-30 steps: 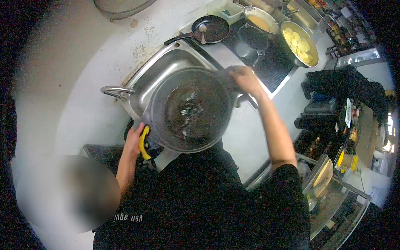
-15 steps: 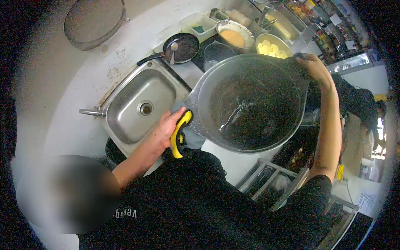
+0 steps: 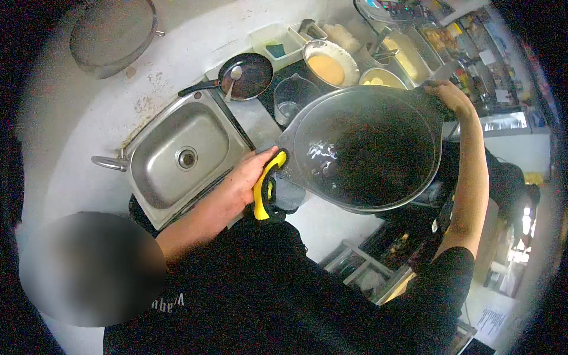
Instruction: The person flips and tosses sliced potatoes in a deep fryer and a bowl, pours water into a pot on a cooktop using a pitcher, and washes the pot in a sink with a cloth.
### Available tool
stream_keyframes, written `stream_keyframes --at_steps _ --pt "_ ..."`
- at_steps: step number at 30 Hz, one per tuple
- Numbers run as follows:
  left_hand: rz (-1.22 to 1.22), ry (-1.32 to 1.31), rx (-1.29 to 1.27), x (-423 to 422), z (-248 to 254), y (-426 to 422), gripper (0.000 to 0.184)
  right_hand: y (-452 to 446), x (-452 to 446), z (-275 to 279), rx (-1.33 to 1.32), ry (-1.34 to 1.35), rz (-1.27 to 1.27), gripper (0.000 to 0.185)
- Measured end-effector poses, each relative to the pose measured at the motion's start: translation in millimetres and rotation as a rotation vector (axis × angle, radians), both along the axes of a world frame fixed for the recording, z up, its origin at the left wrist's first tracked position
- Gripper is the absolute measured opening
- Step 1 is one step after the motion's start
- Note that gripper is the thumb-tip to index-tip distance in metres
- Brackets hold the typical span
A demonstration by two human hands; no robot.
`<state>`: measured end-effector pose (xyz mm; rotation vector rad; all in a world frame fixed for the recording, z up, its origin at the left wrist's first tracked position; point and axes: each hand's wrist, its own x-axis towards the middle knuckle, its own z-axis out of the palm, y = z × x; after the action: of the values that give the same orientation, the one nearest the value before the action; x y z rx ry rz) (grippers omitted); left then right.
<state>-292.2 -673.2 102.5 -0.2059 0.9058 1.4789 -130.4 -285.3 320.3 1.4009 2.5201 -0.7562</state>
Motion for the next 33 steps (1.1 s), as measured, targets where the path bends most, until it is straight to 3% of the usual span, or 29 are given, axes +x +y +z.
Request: stream_keyframes --at_steps 2,5,8,11,16,20,23,25,29,33 --pt "-0.049 0.022 -0.036 -5 12 3 0.024 12 -12 -1 -0.106 0.017 0.01 0.036" --pt "-0.012 -0.032 -0.026 -5 11 10 0.025 19 -31 2 0.032 -0.109 0.047 0.033" --pt "-0.038 -0.044 -0.094 -11 16 16 0.027 37 -43 2 -0.01 -0.076 0.253 0.031" --pt "-0.015 -0.175 0.011 -10 -2 24 0.029 26 -69 16 0.064 -0.356 0.338 0.031" --pt "-0.045 -0.245 0.033 -11 -9 30 0.032 48 -80 13 0.182 -0.259 0.329 0.031" --pt "-0.079 -0.277 0.055 -8 -17 33 0.032 85 -79 5 0.081 -0.239 0.318 0.031" --pt "-0.082 -0.331 0.098 -3 -29 36 0.031 85 -85 6 0.24 -0.456 0.426 0.03" --pt "-0.079 -0.358 0.123 -2 -25 36 0.031 65 -87 8 0.142 -0.252 0.288 0.029" --pt "-0.076 -0.331 0.062 0 -24 35 0.03 81 -93 6 0.114 -0.352 0.233 0.026" --pt "-0.074 -0.396 0.12 7 -43 38 0.03 109 -94 5 0.212 -0.461 0.441 0.026"
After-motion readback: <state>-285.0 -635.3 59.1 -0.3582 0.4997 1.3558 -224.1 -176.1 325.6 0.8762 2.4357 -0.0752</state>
